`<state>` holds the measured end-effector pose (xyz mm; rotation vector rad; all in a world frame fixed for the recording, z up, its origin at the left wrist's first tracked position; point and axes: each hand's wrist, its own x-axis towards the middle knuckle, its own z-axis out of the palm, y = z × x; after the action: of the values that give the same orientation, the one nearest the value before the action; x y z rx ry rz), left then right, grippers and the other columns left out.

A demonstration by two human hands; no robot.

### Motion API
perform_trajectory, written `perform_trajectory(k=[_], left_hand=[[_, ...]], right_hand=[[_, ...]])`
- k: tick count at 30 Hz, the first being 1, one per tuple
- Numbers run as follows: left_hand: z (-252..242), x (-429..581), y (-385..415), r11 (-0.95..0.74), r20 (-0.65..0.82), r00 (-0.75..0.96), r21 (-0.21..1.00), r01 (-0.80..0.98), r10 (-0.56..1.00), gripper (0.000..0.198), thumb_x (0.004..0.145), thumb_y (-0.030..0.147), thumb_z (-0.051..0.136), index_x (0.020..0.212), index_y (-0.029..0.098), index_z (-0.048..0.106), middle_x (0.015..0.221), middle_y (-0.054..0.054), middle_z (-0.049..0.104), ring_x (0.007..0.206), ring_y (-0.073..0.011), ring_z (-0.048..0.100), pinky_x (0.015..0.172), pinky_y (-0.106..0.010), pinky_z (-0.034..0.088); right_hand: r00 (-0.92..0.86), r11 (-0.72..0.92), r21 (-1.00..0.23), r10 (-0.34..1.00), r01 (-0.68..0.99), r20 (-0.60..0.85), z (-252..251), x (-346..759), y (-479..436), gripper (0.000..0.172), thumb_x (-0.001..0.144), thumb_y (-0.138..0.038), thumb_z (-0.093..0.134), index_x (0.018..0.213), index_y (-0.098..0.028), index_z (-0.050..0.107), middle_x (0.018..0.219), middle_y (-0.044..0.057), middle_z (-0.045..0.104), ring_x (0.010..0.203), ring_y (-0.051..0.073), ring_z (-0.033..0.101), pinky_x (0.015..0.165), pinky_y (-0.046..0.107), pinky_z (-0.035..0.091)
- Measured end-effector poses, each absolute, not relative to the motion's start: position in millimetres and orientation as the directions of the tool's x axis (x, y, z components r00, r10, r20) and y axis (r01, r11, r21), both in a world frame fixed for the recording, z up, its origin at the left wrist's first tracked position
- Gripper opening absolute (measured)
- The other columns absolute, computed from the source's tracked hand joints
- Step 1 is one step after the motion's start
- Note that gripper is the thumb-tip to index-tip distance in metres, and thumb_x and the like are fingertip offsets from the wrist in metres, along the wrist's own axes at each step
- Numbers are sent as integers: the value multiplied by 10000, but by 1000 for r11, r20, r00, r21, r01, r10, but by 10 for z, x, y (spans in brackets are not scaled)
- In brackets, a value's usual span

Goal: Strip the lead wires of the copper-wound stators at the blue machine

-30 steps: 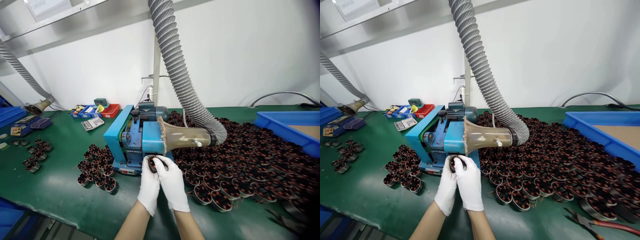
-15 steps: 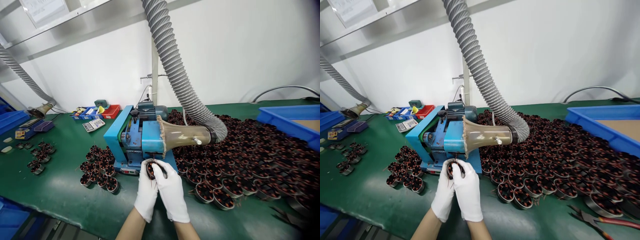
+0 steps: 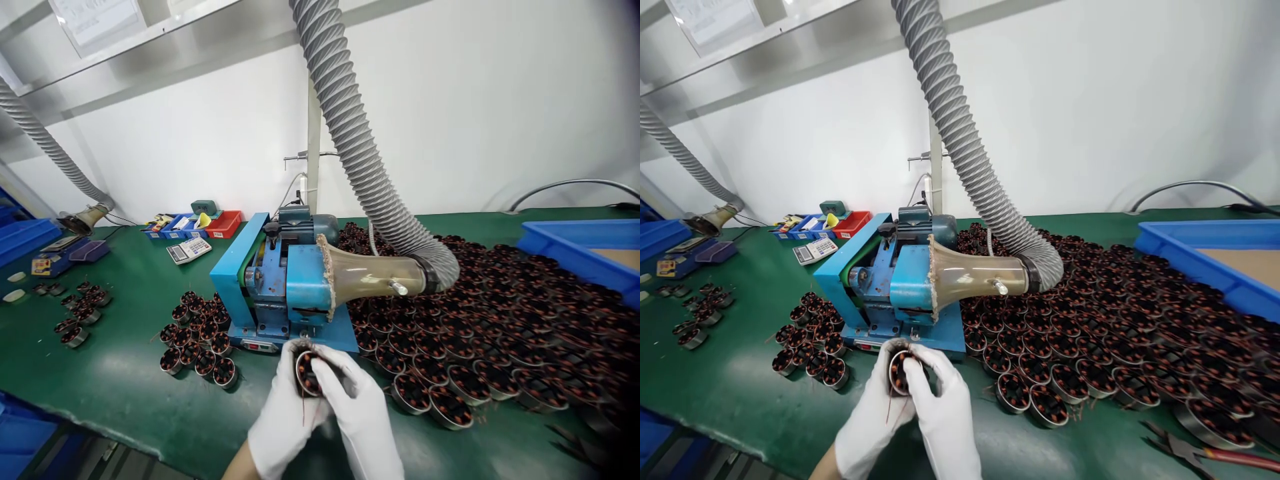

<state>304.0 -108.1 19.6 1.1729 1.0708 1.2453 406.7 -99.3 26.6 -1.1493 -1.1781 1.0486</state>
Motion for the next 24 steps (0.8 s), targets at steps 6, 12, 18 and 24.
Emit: perform_trajectory(k=[6,12,18,24], left_hand=[[422,2784,-1312,23,-47,122,982,188,991,579,460,20,767,975,226,600,960,1,629,888,-196,595,795,-262,484],[435,2772,-1419,190,-153,175,957,-220,973,673,567,108,734,1160,253,450,863,17,596,739,-128,575,696,-233,474],[332,2782,-1541,252,-190,254,938,-239,948,655,619,113,702,1203,280,459,1106,-53,599,995,-192,591,893,-307,445],[168,2830,-1644,139,-137,36,988,-63,990,597,506,83,740,1049,250,555,942,-24,623,781,-179,614,764,-293,509]], right_hand=[[124,67,-979,991,-190,43,302,4323,-1152,195,725,-342,695,878,-231,743,936,80,746,860,239,693,817,351,548],[-204,136,-990,969,-40,141,322,4442,-1408,223,731,-257,707,950,-289,733,903,55,733,769,208,694,686,306,568],[-108,192,-975,973,-109,204,424,4340,-1361,140,669,-393,752,640,-257,740,659,44,713,570,197,655,553,301,550],[-42,-77,-853,997,-516,-64,497,4403,-1148,325,698,-501,696,629,-192,623,354,-61,436,310,99,393,351,243,368]])
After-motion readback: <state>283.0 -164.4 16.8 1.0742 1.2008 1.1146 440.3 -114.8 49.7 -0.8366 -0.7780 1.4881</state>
